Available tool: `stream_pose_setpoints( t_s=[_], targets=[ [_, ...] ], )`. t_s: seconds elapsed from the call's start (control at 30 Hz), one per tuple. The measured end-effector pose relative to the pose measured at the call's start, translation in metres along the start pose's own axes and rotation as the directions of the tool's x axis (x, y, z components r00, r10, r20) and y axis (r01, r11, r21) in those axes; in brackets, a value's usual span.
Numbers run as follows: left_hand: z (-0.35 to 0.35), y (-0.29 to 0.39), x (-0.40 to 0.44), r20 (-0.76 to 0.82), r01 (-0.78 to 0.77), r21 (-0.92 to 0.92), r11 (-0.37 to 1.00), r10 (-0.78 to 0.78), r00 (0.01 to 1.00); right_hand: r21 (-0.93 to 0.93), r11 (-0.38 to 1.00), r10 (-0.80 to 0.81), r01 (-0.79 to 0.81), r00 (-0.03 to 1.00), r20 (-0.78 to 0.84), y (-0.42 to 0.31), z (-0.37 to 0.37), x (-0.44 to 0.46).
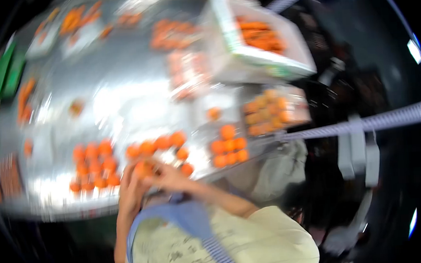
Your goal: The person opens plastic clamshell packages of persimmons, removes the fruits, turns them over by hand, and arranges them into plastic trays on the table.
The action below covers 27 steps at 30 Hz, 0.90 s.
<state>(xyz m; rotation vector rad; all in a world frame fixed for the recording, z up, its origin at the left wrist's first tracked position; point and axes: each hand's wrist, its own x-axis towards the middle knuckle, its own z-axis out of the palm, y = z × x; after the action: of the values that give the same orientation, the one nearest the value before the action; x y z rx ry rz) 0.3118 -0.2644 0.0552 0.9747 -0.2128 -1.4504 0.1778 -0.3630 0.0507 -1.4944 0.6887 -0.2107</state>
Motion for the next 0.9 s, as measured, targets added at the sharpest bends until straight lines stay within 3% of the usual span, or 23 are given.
stream_pose_setpoints(
  t_s=[0.07,0.1,0.17,0.27,0.37,0.47,0.57,0.8,0.9],
  targets=[
    [-0.017,-0.009,0.008,-0.043,-0.003,0.017,1.000,0.004,0.999,-0.056,0.988,-0.146,0.144,0.989,-0.018,-0.031,-0.006,-0.001],
    [-0.025,-0.013,0.016,0.031,-0.076,0.003,0.997,0.076,0.997,-0.076,0.969,-0.242,0.235,0.966,-0.094,-0.012,-0.002,0.005],
    [-0.024,-0.009,0.024,0.101,-0.087,-0.082,0.993,0.095,0.990,-0.069,0.983,-0.177,0.167,0.969,-0.172,-0.033,-0.003,-0.002],
    [-0.035,-0.017,0.040,0.157,-0.066,-0.095,0.993,0.080,0.984,-0.177,0.951,-0.294,0.255,0.924,-0.244,-0.023,-0.004,0.002],
    [-0.012,-0.008,0.030,0.345,0.032,-0.100,0.994,0.005,0.939,-0.175,0.932,-0.354,0.316,0.896,-0.268,-0.028,-0.003,-0.004],
    [0.003,-0.006,0.022,0.274,0.126,-0.093,0.988,-0.096,0.957,-0.216,0.879,-0.474,0.426,0.831,-0.291,-0.023,0.003,-0.004],
    [-0.001,-0.005,0.020,0.268,0.163,-0.058,0.985,-0.142,0.953,-0.280,0.894,-0.417,0.351,0.879,-0.229,-0.021,0.003,-0.007],
    [-0.012,-0.005,0.013,0.265,0.190,-0.011,0.982,-0.181,0.947,-0.144,0.916,-0.399,0.376,0.892,-0.212,-0.032,0.016,-0.016],
    [-0.011,-0.007,0.011,0.278,0.199,0.015,0.980,-0.195,0.941,-0.224,0.878,-0.469,0.422,0.853,-0.228,-0.033,0.022,-0.023]
  ],
)
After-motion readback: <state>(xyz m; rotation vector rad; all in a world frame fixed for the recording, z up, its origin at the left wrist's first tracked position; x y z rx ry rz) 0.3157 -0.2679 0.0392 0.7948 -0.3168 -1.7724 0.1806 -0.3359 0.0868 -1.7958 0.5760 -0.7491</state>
